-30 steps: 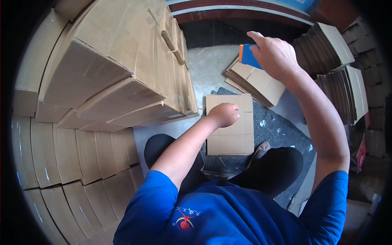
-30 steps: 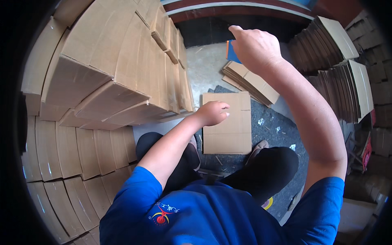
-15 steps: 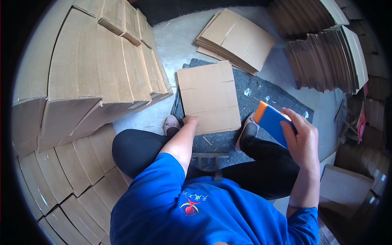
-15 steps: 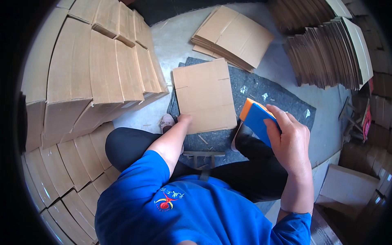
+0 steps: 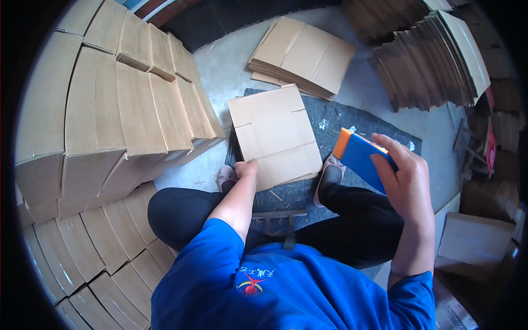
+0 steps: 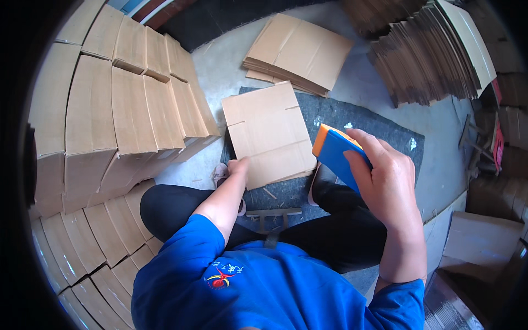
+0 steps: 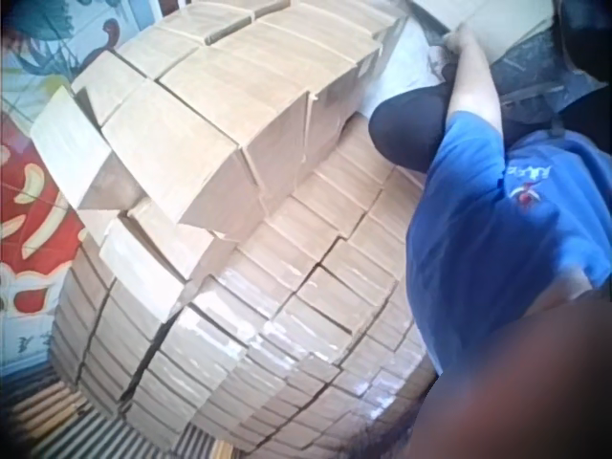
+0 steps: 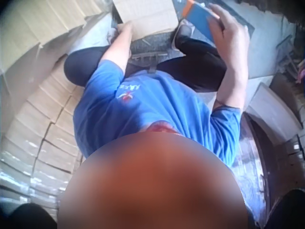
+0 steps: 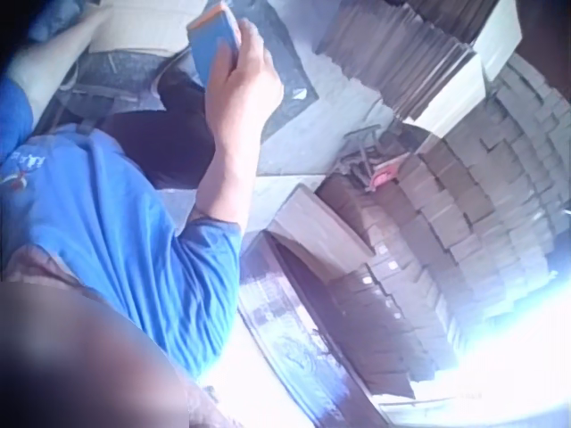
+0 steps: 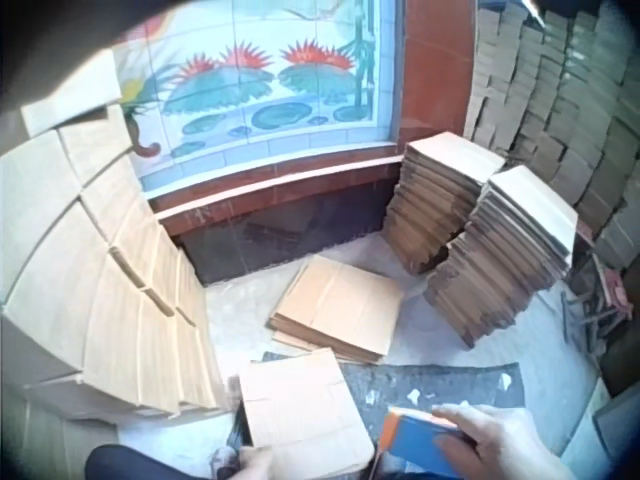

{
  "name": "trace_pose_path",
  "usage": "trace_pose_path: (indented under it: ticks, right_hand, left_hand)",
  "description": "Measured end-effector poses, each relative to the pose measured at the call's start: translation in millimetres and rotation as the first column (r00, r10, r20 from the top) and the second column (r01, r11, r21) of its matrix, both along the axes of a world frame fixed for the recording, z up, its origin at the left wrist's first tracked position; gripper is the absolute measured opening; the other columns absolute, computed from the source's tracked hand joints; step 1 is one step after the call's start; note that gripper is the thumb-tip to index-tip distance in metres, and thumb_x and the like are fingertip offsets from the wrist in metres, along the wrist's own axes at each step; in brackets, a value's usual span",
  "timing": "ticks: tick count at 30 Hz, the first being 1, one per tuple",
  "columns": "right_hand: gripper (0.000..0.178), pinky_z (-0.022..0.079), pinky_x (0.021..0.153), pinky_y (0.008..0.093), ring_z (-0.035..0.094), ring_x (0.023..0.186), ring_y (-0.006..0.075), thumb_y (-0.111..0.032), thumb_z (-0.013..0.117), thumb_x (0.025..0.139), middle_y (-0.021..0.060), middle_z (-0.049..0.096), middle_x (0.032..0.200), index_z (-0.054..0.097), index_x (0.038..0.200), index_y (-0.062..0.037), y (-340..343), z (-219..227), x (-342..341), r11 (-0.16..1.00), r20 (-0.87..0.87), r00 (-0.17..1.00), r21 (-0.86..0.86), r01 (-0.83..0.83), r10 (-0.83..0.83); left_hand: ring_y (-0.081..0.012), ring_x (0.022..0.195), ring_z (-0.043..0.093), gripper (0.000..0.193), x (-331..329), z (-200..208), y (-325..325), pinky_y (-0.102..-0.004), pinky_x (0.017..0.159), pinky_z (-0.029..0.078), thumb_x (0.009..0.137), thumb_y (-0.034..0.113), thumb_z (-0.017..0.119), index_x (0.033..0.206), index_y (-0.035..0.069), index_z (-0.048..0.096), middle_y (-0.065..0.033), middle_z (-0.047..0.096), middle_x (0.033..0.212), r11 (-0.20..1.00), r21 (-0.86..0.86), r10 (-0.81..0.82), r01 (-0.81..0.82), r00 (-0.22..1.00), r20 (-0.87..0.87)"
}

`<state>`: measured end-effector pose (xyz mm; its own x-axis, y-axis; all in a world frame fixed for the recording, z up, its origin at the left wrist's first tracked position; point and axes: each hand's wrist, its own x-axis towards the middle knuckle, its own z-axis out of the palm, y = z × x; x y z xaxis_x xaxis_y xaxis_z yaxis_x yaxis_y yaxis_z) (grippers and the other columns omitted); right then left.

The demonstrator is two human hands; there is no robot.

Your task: The person assembles cardboard boxes by folding flat cardboard sheets into shape, sealing them with a tape dispenser, and placing the assembled boxes onto a stack.

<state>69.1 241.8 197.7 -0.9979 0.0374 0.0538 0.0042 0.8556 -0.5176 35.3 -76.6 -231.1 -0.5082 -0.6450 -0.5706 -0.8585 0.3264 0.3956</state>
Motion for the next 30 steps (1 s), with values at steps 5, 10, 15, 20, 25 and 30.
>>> trace_pose_path:
  ticks: [5,10,15,20,25,30]
  right_hand:
    - [0.022,0.055,0.071,0.0387,0.070,0.080,0.0319,-0.015,0.065,0.090,0.0142,0.071,0.091,0.070,0.110,-0.0083,8,-2,-2,0.999,0.014,1.000,0.036,0.018,-0.019]
    - [0.015,0.055,0.073,0.0449,0.069,0.083,0.0339,-0.021,0.060,0.090,0.0134,0.070,0.086,0.072,0.095,-0.0139,-7,-28,-9,0.970,0.138,0.987,0.217,-0.113,0.085]
    - [0.029,0.054,0.078,0.0402,0.071,0.089,0.0306,-0.036,0.057,0.094,0.0110,0.073,0.092,0.075,0.093,-0.0124,-39,-74,-33,0.817,0.485,0.859,0.422,-0.393,0.163]
    - [0.062,0.053,0.088,0.0370,0.069,0.103,0.0254,-0.064,0.049,0.092,0.0094,0.073,0.103,0.075,0.105,-0.0095,-63,-90,-54,0.819,0.680,0.728,0.369,-0.440,0.084]
    - [0.078,0.050,0.095,0.0389,0.066,0.111,0.0259,-0.077,0.041,0.088,0.0109,0.071,0.113,0.074,0.108,-0.0103,-70,-116,-54,0.922,0.729,0.683,0.240,-0.304,0.036]
    - [0.077,0.050,0.094,0.0404,0.066,0.108,0.0279,-0.080,0.043,0.085,0.0104,0.072,0.110,0.076,0.104,-0.0118,-63,-127,-54,0.942,0.712,0.696,0.168,-0.290,0.088]
  left_hand:
    - [-0.0257,0.101,0.064,0.042,-20,106,21,-0.0392,0.087,0.051,0.083,0.018,0.072,0.117,0.000,0.056,-0.0148,0.066,0.113,0.727,0.646,-0.124,0.231,0.970,-0.208]
    - [-0.0378,0.106,0.065,0.042,-20,214,61,-0.0414,0.094,0.049,0.084,0.018,0.058,0.121,-0.004,0.055,-0.0259,0.067,0.111,0.661,0.224,-0.601,0.716,0.685,-0.412]
    - [-0.0466,0.109,0.060,0.055,29,237,81,-0.0504,0.098,0.046,0.087,0.026,0.057,0.136,0.005,0.044,-0.0291,0.064,0.113,0.535,0.074,-0.770,0.841,0.522,-0.366]
    - [-0.0390,0.110,0.059,0.067,48,213,93,-0.0447,0.095,0.047,0.090,0.049,0.060,0.140,0.007,0.044,-0.0238,0.057,0.119,0.614,0.019,-0.611,0.789,0.491,-0.621]
    - [-0.0295,0.101,0.060,0.076,45,206,88,-0.0373,0.091,0.048,0.091,0.055,0.060,0.142,0.001,0.043,-0.0190,0.056,0.115,0.563,0.040,-0.630,0.826,0.459,-0.626]
    - [-0.0189,0.103,0.058,0.065,44,191,88,-0.0323,0.092,0.047,0.097,0.049,0.058,0.140,0.001,0.046,-0.0113,0.057,0.115,0.579,0.292,-0.431,0.761,0.590,-0.682]
